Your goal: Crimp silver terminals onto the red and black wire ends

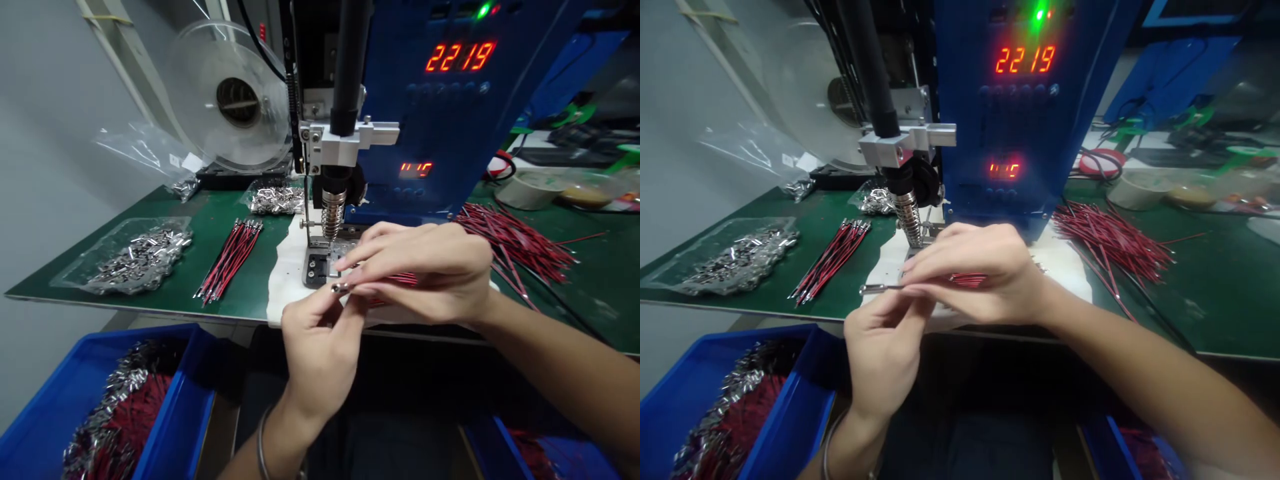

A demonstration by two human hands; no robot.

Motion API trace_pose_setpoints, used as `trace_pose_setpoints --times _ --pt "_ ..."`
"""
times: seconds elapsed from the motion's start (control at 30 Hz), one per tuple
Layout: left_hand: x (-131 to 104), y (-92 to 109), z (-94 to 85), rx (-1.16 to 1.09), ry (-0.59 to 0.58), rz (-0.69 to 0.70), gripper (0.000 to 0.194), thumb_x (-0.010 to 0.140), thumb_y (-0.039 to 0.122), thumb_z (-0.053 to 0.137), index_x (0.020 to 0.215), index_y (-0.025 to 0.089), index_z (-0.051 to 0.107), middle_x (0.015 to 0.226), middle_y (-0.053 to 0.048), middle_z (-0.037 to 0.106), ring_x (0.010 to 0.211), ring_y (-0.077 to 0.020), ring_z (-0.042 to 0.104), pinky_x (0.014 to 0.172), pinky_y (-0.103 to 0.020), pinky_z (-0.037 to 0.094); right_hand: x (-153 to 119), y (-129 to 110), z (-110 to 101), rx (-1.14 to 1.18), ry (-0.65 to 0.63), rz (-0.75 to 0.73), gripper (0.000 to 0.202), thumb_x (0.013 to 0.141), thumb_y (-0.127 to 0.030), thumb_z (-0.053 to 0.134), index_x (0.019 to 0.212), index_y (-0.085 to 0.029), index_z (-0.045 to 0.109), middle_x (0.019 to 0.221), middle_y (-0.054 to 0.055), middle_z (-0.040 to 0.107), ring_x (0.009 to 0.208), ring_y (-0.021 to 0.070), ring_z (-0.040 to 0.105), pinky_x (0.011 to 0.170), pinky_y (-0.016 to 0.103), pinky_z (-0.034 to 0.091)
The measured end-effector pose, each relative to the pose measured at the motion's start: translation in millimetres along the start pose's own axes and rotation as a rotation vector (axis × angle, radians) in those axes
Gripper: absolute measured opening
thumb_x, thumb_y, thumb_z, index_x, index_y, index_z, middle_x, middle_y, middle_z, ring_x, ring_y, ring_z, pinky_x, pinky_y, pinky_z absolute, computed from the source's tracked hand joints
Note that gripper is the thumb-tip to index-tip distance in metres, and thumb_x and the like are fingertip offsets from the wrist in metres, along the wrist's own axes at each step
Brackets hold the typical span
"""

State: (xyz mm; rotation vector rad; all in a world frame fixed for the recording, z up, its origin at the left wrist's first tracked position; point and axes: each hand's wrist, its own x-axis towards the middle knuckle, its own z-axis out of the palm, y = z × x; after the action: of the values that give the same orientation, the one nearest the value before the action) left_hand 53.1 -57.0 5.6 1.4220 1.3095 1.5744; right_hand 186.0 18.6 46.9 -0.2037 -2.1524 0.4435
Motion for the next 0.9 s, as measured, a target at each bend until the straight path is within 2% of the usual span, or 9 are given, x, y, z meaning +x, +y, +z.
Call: trace_pose_setpoints --times 0.13,0.23,0.3,0.43,0.53,0.63,0.77,0.83,0.9 --pt "7 6 -20.0 0.036 0.137 0.005 0.015 0.084 0.034 0.063 0.083 0.024 0.075 0.07 0.001 0.068 0.059 -0.0118 0.057 0.057 -0.022 0.045 1 5 -10 -0.169 0.03 0.005 0.012 0.085 -0.017 0.063 0.095 -0.018 0.07 0.09 0.006 0.075 0.081 0.0152 0.07 0.071 0.027 0.055" --pt "25 10 -57.9 0.202 0.239 0.051 0.019 0.087 0.035 0.059 0.084 0.024 0.074 0.069 0.001 0.066 0.056 -0.0105 0.053 0.055 -0.023 0.04 2 13 -28 -0.375 -0.202 -0.006 0.011 0.086 -0.022 0.061 0.084 -0.017 0.07 0.066 0.001 0.068 0.055 0.0105 0.058 0.052 0.025 0.044" --pt "43 11 -83.8 0.444 0.292 0.124 0.023 0.087 0.035 0.057 0.079 0.021 0.073 0.065 0.001 0.063 0.055 -0.0111 0.05 0.053 -0.024 0.035 2 20 -39 -0.465 -0.35 0.095 0.016 0.086 -0.026 0.059 0.08 -0.017 0.071 0.061 0.0 0.064 0.05 0.0097 0.053 0.049 0.025 0.038" --pt "82 12 -117.0 1.037 0.178 0.15 0.03 0.086 0.037 0.053 0.063 0.02 0.062 0.05 0.001 0.044 0.051 -0.0139 0.037 0.055 -0.028 0.023 2 30 -47 -0.519 -0.568 0.285 0.014 0.083 -0.028 0.062 0.08 -0.02 0.073 0.061 -0.001 0.064 0.053 0.0101 0.053 0.052 0.025 0.036" --pt "103 10 -124.3 1.313 0.003 0.053 0.035 0.085 0.046 0.049 0.063 0.022 0.06 0.057 -0.002 0.045 0.053 -0.016 0.031 0.058 -0.028 0.018 2 32 -44 -0.469 -0.623 0.321 0.012 0.081 -0.025 0.061 0.082 -0.021 0.073 0.067 -0.001 0.067 0.058 0.0109 0.056 0.055 0.024 0.038" --pt "114 5 -123.9 1.428 -0.089 0.003 0.037 0.084 0.054 0.047 0.074 0.025 0.069 0.06 -0.005 0.049 0.055 -0.0192 0.036 0.062 -0.029 0.024 1 33 -42 -0.45 -0.654 0.351 0.013 0.079 -0.022 0.061 0.084 -0.022 0.073 0.07 -0.001 0.068 0.06 0.0116 0.057 0.056 0.024 0.038" --pt "121 -4 -124.5 1.426 -0.073 0.025 0.046 0.075 0.066 0.052 0.063 0.025 0.068 0.054 -0.006 0.046 0.057 -0.0237 0.044 0.066 -0.035 0.034 -1 35 -40 -0.449 -0.687 0.365 0.017 0.075 -0.015 0.06 0.085 -0.021 0.073 0.08 0.001 0.071 0.066 0.013 0.06 0.06 0.024 0.041" --pt "124 -4 -130.9 1.417 -0.024 -0.012 0.052 0.072 0.071 0.051 0.057 0.023 0.064 0.054 -0.006 0.043 0.056 -0.0215 0.041 0.068 -0.039 0.038 -2 35 -40 -0.457 -0.695 0.373 0.017 0.075 -0.015 0.059 0.085 -0.02 0.072 0.084 0.002 0.071 0.069 0.0137 0.061 0.063 0.024 0.042" --pt "126 1 -144.2 1.426 0.043 -0.077 0.055 0.073 0.073 0.048 0.065 0.022 0.067 0.057 -0.004 0.042 0.055 -0.0181 0.035 0.071 -0.043 0.039 -2 35 -39 -0.462 -0.7 0.373 0.016 0.076 -0.015 0.059 0.083 -0.02 0.072 0.085 0.002 0.071 0.07 0.014 0.061 0.064 0.024 0.043"
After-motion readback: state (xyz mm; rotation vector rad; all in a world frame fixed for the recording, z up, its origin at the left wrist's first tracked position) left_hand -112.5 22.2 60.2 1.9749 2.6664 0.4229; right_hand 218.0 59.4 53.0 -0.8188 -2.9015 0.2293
